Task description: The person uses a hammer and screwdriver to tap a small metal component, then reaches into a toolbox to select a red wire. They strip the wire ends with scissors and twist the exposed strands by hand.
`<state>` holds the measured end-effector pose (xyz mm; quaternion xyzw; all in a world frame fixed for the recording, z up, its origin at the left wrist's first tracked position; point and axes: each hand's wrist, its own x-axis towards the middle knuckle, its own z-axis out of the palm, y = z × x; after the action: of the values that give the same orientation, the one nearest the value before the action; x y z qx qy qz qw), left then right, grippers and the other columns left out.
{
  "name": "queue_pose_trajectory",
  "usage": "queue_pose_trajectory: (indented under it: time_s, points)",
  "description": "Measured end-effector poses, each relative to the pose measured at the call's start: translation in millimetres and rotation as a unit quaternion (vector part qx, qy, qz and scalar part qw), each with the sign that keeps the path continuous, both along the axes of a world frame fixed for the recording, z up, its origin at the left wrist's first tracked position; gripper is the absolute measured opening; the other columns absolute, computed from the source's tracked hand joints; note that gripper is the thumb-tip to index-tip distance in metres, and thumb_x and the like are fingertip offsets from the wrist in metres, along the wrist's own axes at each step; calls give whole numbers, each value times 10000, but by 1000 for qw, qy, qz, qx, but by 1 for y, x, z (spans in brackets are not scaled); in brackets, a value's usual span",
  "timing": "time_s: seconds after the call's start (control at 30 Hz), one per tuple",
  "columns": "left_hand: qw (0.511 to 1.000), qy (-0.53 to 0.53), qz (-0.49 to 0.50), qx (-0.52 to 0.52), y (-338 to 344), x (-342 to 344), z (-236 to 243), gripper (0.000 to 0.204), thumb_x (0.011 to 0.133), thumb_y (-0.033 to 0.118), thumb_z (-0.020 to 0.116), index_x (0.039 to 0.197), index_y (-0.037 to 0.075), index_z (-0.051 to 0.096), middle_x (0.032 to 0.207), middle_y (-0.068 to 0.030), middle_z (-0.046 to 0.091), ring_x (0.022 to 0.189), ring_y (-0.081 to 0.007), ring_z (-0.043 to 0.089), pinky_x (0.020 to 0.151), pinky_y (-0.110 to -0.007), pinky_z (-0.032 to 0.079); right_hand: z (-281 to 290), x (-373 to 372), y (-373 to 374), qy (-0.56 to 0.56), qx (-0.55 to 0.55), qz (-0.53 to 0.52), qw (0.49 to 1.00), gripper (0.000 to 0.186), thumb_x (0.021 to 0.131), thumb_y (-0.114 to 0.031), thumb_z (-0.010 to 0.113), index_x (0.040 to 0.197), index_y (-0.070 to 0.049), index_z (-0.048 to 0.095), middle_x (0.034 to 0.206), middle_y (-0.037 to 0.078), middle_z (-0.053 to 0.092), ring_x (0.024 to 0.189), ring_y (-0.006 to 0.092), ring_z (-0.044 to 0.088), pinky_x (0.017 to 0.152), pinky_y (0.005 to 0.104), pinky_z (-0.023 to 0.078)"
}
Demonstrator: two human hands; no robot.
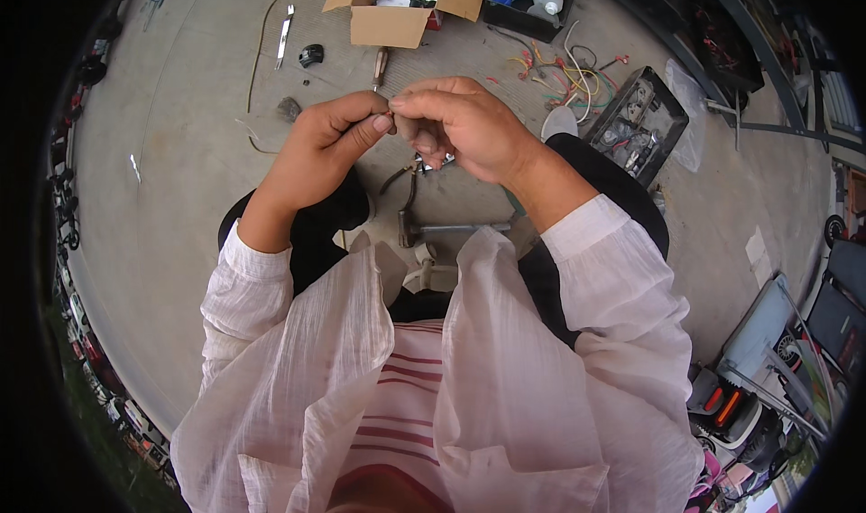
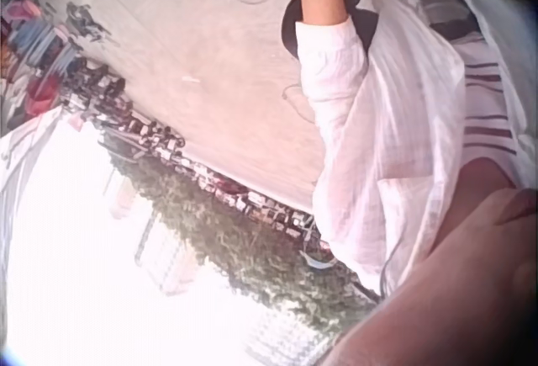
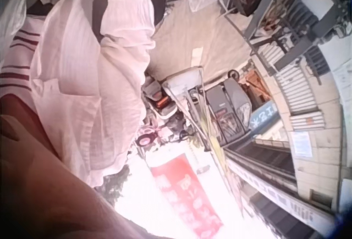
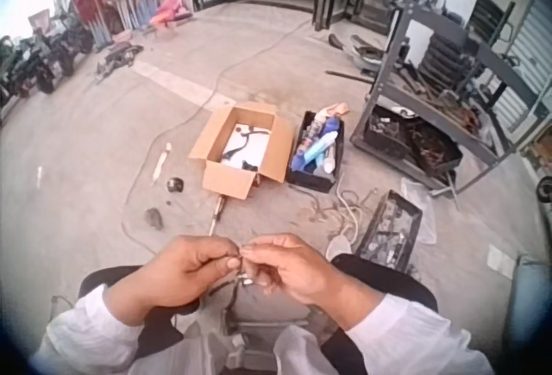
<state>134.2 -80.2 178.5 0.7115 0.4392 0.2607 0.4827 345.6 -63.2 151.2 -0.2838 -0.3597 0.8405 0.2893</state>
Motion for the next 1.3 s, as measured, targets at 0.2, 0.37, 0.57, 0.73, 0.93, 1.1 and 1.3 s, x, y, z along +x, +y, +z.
queue_pose_trajectory:
  time_s: [0.2, 0.37, 0.57, 0.73, 0.93, 1.1, 1.3]
  points:
    - [983, -70, 133, -106, 3, -13, 3, 188, 996, 206, 549, 1031, 38, 626, 775, 6, 557, 611, -51, 428, 568, -205, 379, -89, 25, 30, -368, 136, 18, 920, 354, 963, -313, 528, 857, 2, 650, 742, 83, 617, 658, 182, 569, 616, 306, 474]
    - [961, -122, 202, -144, 15, -28, 10, 182, 977, 196, 565, 1038, 65, 677, 814, 11, 613, 665, -38, 464, 595, -207, 383, -268, 53, 7, -667, 197, 179, 696, 334, 886, -274, 576, 1011, 22, 667, 1050, 258, 658, 1043, 381, 630, 892, 435, 501]
    - [953, -112, 239, -150, 18, -42, -12, 227, 994, 199, 530, 1057, 41, 679, 867, -14, 637, 732, -70, 498, 676, -223, 416, -362, 30, -73, -738, 72, 122, 660, 343, 877, -227, 597, 1175, -60, 619, 1175, 239, 616, 1079, 380, 621, 904, 463, 514]
    - [938, -92, 252, -220, 34, -42, -19, 258, 1017, 224, 489, 1100, 30, 638, 865, -39, 626, 769, -94, 568, 631, -228, 452, -392, 55, -59, -695, 58, 174, 695, 372, 840, -211, 656, 1143, -8, 578, 1156, 257, 603, 1049, 430, 605, 874, 492, 508]
    - [935, -69, 250, -242, 45, -41, -22, 273, 1023, 243, 481, 1122, 35, 628, 830, -25, 603, 754, -88, 571, 601, -218, 450, -380, 57, -48, -772, 149, -17, 617, 169, 894, -97, 518, 1039, -47, 588, 1149, 176, 552, 967, 389, 614, 822, 469, 529]
    - [930, -63, 268, -245, 44, -39, -21, 282, 1025, 246, 478, 1135, 34, 628, 836, -21, 601, 770, -87, 576, 602, -218, 458, -357, 23, -25, -669, 450, 90, 584, 153, 874, -97, 523, 1008, -69, 591, 1112, 124, 532, 1001, 304, 555, 862, 415, 485]
    - [924, -68, 288, -242, 45, -45, -18, 285, 1026, 248, 475, 1142, 40, 631, 842, -16, 599, 796, -92, 586, 607, -216, 469, -403, 4, -29, -674, 471, 144, 550, 190, 889, -153, 509, 1020, -64, 613, 1052, 95, 600, 1027, 280, 554, 869, 399, 487]
